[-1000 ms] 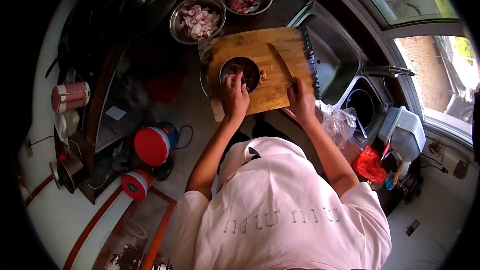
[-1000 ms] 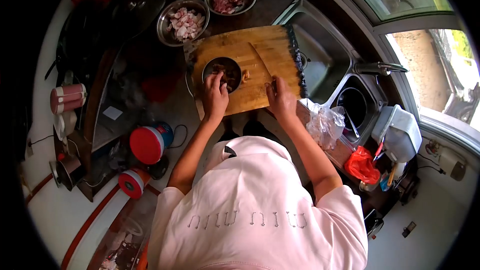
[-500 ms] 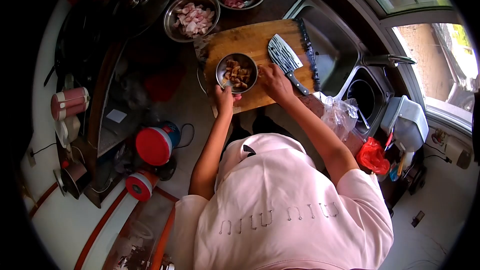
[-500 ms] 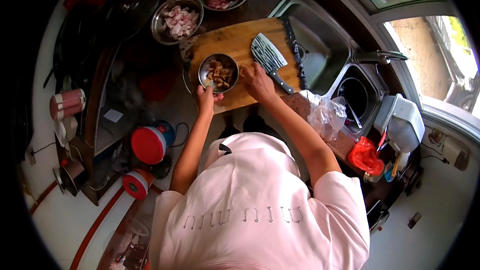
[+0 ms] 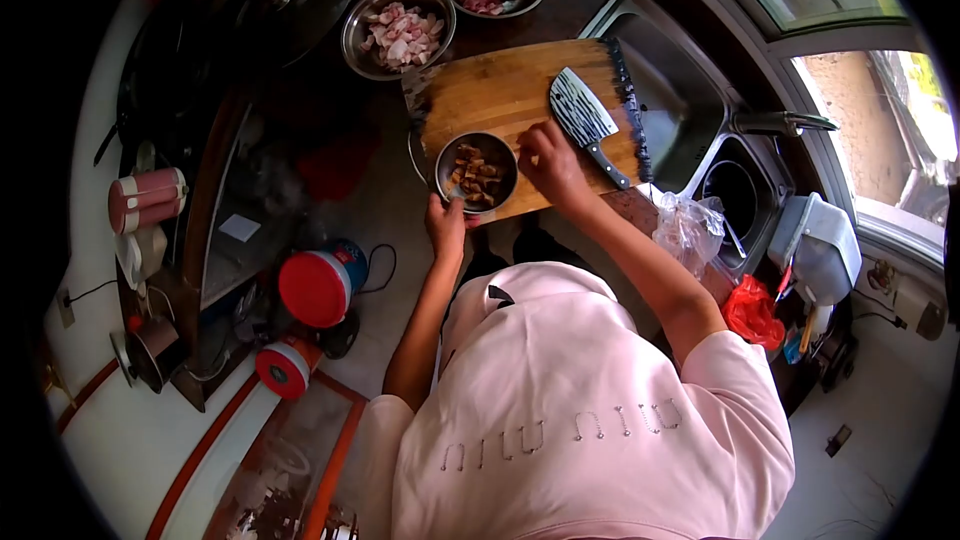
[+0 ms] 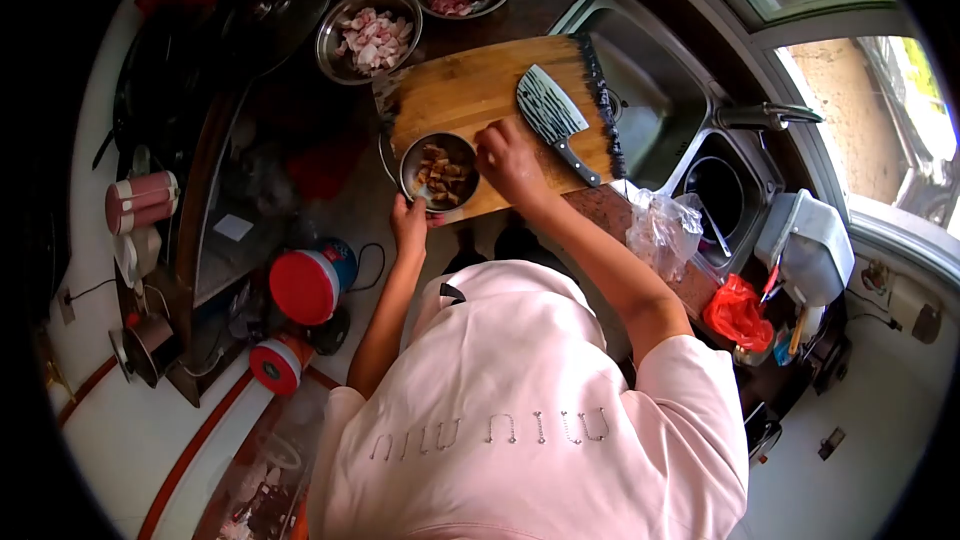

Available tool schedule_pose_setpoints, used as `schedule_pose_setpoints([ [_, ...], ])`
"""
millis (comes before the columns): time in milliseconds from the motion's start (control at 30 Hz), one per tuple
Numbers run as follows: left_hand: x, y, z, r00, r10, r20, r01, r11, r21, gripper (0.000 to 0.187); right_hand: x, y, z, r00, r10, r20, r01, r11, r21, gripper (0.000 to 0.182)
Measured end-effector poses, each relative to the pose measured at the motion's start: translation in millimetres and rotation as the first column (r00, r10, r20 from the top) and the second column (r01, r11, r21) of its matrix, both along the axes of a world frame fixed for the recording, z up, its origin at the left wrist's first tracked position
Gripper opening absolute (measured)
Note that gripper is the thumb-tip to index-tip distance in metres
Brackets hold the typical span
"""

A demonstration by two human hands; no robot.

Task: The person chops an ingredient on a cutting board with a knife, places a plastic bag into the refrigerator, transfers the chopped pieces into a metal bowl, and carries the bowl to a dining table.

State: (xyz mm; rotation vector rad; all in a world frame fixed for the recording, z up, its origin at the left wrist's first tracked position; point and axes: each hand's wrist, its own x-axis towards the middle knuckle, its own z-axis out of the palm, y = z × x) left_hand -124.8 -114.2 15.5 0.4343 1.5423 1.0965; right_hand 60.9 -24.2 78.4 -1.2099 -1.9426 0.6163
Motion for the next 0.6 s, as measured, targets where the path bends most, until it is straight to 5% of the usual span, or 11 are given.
schedule_pose_setpoints([
  [67,5,2,2,0.999,-0.025,0.028,0.024,0.999,0.029,0.013,-8,-15,2,0.997,0.081,0.011,-0.080,0.996,-0.038,0.020],
  [133,11,4,10,0.998,-0.024,0.061,0.022,0.999,0.033,0.013,-10,-30,8,0.932,0.248,0.266,-0.204,0.962,-0.181,0.020],
  [300,23,4,14,0.979,-0.171,0.112,0.170,0.985,0.023,0.013,2,-59,35,0.984,-0.132,0.116,0.133,0.991,0.006,0.023],
  [400,33,2,17,0.943,-0.297,0.149,0.297,0.954,0.023,0.014,29,-89,31,0.948,-0.254,0.193,0.256,0.967,0.015,0.025],
  [600,52,-13,3,0.832,-0.529,0.168,0.536,0.844,0.005,0.019,127,-172,31,0.580,-0.710,0.400,0.716,0.678,0.165,0.020],
])
